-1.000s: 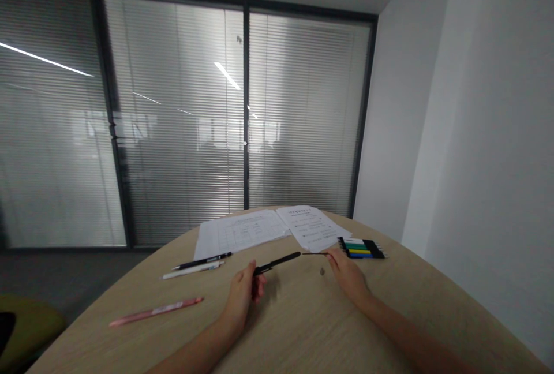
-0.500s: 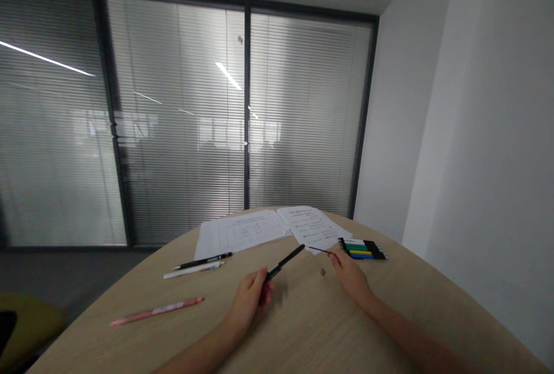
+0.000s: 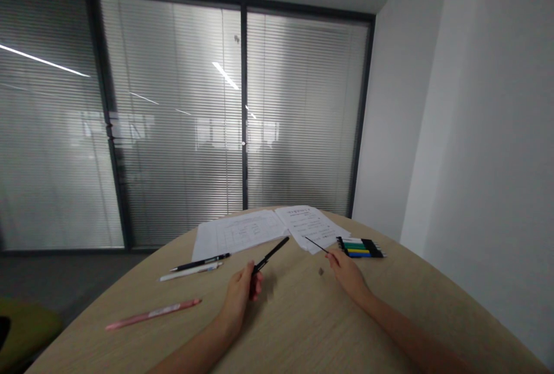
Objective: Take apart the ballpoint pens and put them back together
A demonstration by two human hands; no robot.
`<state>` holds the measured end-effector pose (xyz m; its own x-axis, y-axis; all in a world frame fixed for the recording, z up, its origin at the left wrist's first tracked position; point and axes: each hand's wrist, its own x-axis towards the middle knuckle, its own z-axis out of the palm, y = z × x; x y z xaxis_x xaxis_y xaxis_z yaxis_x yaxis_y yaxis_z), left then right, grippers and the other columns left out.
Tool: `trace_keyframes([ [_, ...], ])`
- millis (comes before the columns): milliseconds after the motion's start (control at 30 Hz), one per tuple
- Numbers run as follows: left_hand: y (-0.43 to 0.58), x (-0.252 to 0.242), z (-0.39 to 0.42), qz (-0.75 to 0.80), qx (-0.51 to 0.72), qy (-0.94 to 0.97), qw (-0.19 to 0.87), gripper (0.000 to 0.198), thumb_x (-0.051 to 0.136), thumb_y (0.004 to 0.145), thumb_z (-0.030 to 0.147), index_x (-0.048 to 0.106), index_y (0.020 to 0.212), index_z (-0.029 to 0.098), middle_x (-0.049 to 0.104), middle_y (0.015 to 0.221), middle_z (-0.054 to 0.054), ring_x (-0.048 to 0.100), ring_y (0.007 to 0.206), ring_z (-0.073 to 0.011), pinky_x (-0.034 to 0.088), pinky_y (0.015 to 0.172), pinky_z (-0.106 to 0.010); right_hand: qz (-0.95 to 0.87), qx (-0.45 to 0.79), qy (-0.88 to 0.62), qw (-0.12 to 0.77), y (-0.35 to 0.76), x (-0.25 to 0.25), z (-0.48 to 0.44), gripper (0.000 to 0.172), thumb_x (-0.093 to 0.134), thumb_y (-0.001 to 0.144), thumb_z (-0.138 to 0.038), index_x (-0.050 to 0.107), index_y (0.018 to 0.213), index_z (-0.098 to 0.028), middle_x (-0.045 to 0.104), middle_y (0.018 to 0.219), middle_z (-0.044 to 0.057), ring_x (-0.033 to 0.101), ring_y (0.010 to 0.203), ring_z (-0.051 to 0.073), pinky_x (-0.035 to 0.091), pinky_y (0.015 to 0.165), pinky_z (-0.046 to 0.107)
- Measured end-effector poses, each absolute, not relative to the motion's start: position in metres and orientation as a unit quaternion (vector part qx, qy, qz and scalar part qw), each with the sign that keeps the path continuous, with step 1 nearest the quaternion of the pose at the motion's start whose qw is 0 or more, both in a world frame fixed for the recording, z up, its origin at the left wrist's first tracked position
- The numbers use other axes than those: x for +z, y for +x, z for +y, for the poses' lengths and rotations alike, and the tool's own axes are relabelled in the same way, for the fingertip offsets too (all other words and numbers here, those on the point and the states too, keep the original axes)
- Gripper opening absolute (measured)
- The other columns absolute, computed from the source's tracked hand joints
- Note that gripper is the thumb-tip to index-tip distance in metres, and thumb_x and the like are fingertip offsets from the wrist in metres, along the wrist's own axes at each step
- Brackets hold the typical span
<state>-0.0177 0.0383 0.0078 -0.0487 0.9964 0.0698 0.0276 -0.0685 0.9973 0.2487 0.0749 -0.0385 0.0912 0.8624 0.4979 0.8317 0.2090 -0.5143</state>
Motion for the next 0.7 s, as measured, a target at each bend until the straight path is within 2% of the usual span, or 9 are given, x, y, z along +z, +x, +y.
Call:
trace_keyframes([
  [133,-0.011,0.003,0.037,0.497,0.414,0.626,0.435,0.044,0.038,0.064,0.058,0.051,0.053,0.018,0.048,0.041,0.004,0.042,0.036,-0.0113,0.030,0.040,-0.022,-0.688,0.008,-0.613,0.388,0.248,-0.037,0.073,0.027,0.034,0.085,-0.030,0.060,0.088,-0.022,0.066,0.085,0.005,0.059,0.080,0.018,0.041,0.069,0.026],
  [300,-0.009,-0.001,0.034,0.493,0.334,0.729,0.337,0.030,0.048,0.067,0.042,0.056,0.051,0.018,0.053,0.045,0.003,0.047,0.044,-0.0130,0.031,0.045,-0.022,-0.706,0.000,-0.597,0.381,0.243,-0.036,0.070,0.027,0.034,0.085,-0.029,0.060,0.088,-0.022,0.066,0.085,0.004,0.058,0.080,0.018,0.041,0.070,0.026],
  [500,-0.010,0.000,0.029,0.477,0.258,0.824,0.163,0.016,0.047,0.071,0.025,0.062,0.072,0.018,0.059,0.070,-0.001,0.054,0.066,-0.0162,0.037,0.058,-0.023,-0.731,-0.002,-0.581,0.359,0.237,-0.032,0.064,0.025,0.036,0.084,-0.027,0.060,0.086,-0.022,0.065,0.084,0.003,0.058,0.081,0.017,0.041,0.071,0.026],
  [700,-0.006,0.000,0.020,0.435,0.225,0.871,0.035,0.012,0.050,0.069,0.014,0.059,0.074,0.019,0.056,0.086,-0.005,0.050,0.085,-0.0188,0.040,0.075,-0.027,-0.754,-0.024,-0.568,0.328,0.230,-0.025,0.055,0.025,0.034,0.084,-0.023,0.058,0.085,-0.021,0.063,0.083,0.004,0.057,0.078,0.017,0.041,0.070,0.026],
])
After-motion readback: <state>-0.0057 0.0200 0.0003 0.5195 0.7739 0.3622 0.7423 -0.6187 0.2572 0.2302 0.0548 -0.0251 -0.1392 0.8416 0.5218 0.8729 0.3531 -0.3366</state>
